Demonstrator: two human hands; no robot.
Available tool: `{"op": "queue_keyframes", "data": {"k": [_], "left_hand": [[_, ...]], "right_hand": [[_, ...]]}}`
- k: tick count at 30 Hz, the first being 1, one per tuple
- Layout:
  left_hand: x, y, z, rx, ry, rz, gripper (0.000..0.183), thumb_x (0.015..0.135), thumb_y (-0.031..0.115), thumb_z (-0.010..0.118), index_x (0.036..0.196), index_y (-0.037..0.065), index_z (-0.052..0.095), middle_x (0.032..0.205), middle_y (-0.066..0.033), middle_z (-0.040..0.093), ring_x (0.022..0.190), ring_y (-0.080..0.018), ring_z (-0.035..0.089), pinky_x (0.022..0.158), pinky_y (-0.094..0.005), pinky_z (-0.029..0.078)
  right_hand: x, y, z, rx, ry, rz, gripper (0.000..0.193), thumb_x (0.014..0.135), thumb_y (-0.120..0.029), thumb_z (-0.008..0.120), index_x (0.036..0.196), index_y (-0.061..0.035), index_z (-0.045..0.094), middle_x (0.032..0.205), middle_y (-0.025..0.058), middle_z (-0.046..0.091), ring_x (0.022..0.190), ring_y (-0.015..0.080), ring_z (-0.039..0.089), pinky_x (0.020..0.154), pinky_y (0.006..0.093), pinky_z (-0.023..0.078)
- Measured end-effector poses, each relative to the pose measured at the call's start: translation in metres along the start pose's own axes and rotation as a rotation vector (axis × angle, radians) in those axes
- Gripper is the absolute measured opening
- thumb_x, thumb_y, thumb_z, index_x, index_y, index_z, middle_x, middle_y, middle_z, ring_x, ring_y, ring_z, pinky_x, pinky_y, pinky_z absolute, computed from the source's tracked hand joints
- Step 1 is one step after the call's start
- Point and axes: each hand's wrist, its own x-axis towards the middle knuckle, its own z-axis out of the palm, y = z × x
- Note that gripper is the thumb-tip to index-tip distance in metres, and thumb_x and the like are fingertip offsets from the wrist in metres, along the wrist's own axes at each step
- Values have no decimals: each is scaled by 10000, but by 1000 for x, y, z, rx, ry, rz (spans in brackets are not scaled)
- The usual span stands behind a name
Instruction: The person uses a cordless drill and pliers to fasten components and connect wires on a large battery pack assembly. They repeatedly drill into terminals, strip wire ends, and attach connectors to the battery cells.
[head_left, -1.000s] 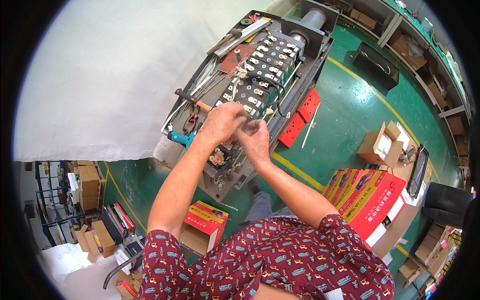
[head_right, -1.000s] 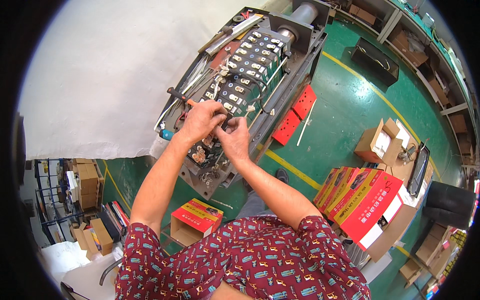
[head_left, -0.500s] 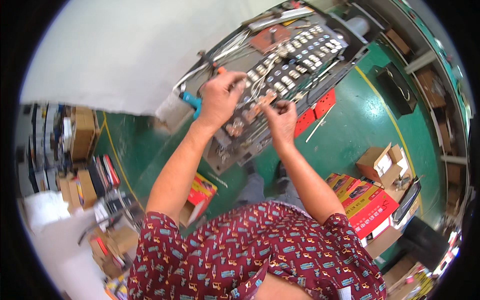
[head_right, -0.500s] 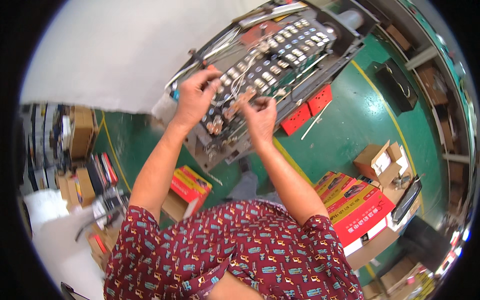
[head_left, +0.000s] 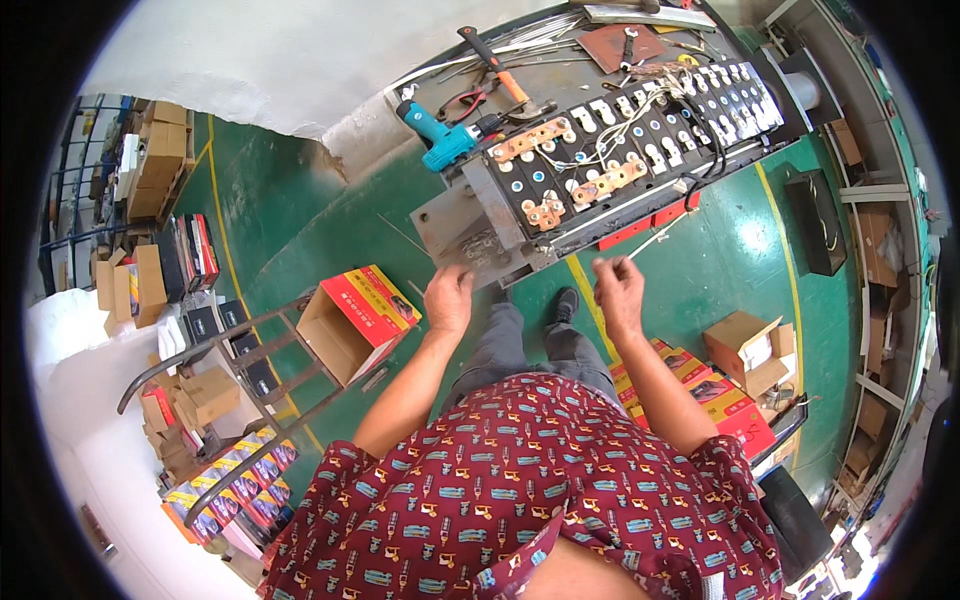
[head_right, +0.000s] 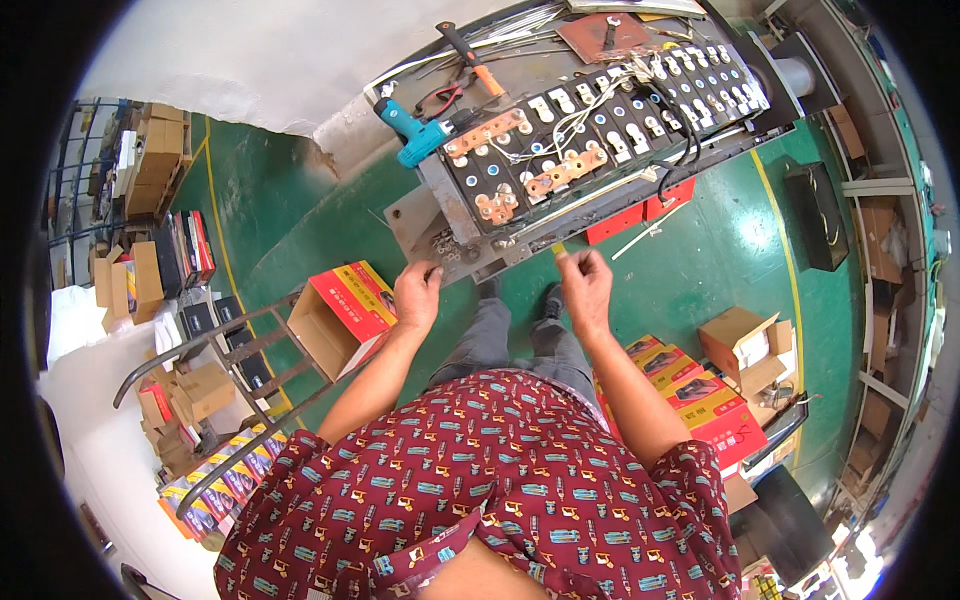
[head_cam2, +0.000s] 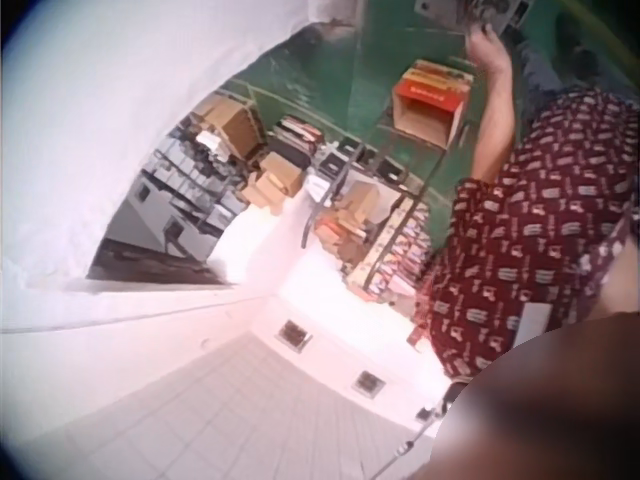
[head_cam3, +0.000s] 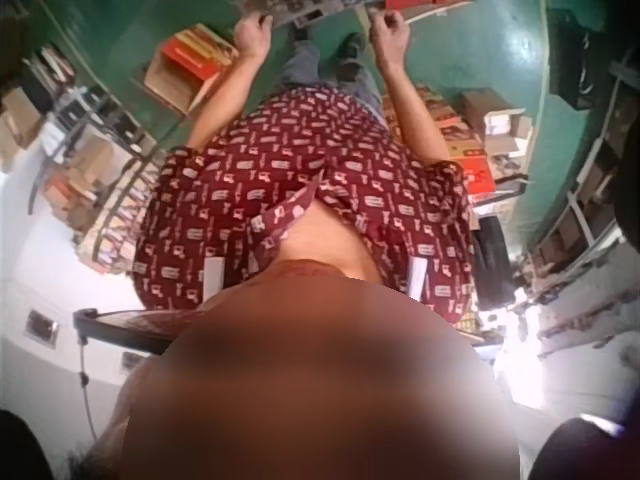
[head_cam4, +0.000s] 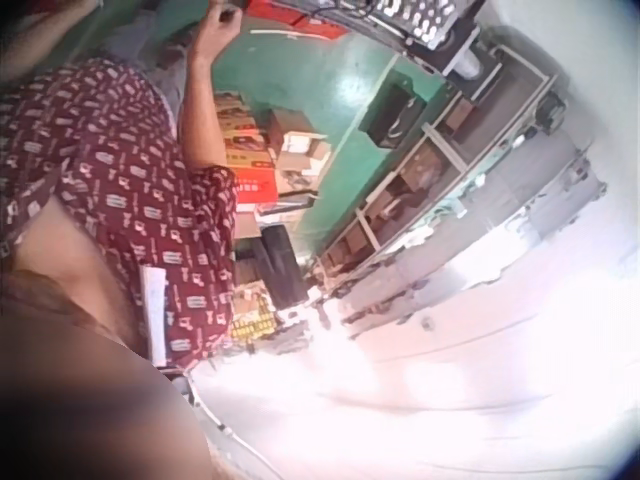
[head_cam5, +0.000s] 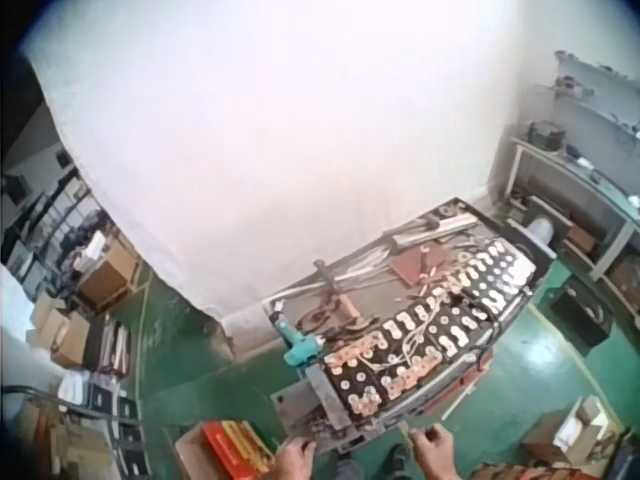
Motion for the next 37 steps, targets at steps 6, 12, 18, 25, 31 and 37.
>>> {"op": "queue_keyframes", "data": {"k": [6, 12, 18, 25, 31, 37], "left_hand": [[6, 1, 22, -19, 98, -6, 152, 862, 166, 763, 982, 79, 729, 929, -134, 687, 839, -362, 684, 738, -457, 533], [10, 6, 25, -9, 108, 5, 153, 861, 179, 767, 973, 96, 704, 926, -117, 668, 847, -366, 677, 729, -464, 530], [18, 6, 30, 40, 111, 48, 148, 870, 190, 756, 962, 91, 695, 923, -117, 667, 835, -370, 675, 730, -462, 527], [-10, 11, 19, -313, 103, 111, 109, 872, 43, 733, 973, 35, 691, 873, -87, 658, 700, -208, 645, 635, -349, 513], [-35, 25, 17, -510, -6, 107, 88, 893, 1, 691, 977, 23, 707, 869, -61, 662, 696, -162, 631, 632, -318, 509], [5, 12, 17, -22, 20, 54, 145, 895, 147, 729, 1011, 59, 737, 1103, -169, 701, 946, -360, 712, 802, -452, 559]], "right_hand": [[-29, 41, 29, -115, -289, 93, 214, 875, -179, 758, 805, -32, 619, 719, -19, 595, 638, 80, 517, 599, 272, 445], [-24, 50, 62, -240, -412, -42, 226, 861, -184, 758, 839, 17, 656, 710, 43, 650, 649, 101, 574, 625, 303, 492], [-15, 48, 74, -250, -474, -48, 183, 912, -154, 723, 865, 0, 637, 736, -25, 591, 683, 57, 520, 608, 255, 426], [-22, 34, 83, 98, -469, 244, 257, 914, -175, 736, 1065, 31, 706, 880, 61, 719, 731, 135, 659, 684, 302, 571], [-23, 46, 93, 342, -456, 353, 254, 960, -123, 720, 1156, 36, 697, 975, 86, 745, 819, 155, 708, 762, 314, 629], [-12, 59, 70, 262, -438, 401, 238, 980, -123, 697, 1179, 8, 692, 1019, 93, 758, 924, 207, 751, 785, 309, 632]]}}
